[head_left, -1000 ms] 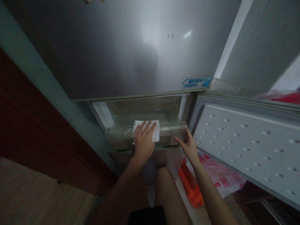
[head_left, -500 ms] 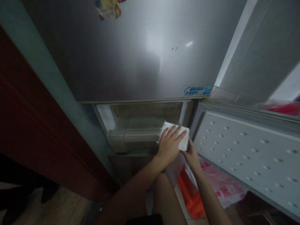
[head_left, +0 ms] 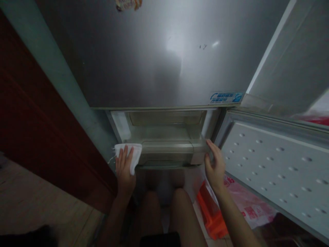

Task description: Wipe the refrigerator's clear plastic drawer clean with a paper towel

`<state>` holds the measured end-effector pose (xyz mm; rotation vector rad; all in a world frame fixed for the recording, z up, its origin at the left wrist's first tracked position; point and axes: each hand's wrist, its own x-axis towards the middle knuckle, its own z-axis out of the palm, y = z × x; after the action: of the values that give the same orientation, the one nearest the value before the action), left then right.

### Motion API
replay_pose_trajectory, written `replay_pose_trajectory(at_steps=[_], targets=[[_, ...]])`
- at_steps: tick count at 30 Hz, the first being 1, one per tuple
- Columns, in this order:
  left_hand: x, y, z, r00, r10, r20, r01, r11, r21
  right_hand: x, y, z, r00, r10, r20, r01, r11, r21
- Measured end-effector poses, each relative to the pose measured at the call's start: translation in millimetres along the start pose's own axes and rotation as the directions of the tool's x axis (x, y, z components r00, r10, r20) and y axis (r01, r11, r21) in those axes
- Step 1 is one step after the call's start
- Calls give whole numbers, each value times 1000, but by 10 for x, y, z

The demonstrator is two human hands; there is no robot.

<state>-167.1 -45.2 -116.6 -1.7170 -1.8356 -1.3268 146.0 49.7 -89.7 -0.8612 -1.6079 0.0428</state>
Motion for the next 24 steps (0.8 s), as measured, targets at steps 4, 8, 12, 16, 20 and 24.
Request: replay_pose_trajectory(at_steps=[4, 8, 12, 16, 20, 24], targets=[[-252, -160, -131, 899, -420, -124, 379, 889, -257, 118, 18, 121, 983, -141, 120, 152, 984, -95], [-433, -206, -165, 695, -714, -79, 661, 679, -319, 231, 51, 188, 957, -211, 198, 246, 954, -170], [-318, -159, -65, 729, -672, -129, 624, 730, -277, 277, 37, 223, 941, -239, 242, 290, 935, -206], [-111, -85, 141, 846, -528, -72, 507, 840, -194, 259, 48, 235, 942, -240, 236, 292, 932, -217], [-26, -78, 269, 909, -410, -76, 404, 911, -82, 252, 66, 235, 940, -240, 241, 295, 928, -227], [-26, -153, 281, 923, -379, -67, 377, 925, -40, 259, 60, 233, 938, -239, 249, 298, 925, -234]])
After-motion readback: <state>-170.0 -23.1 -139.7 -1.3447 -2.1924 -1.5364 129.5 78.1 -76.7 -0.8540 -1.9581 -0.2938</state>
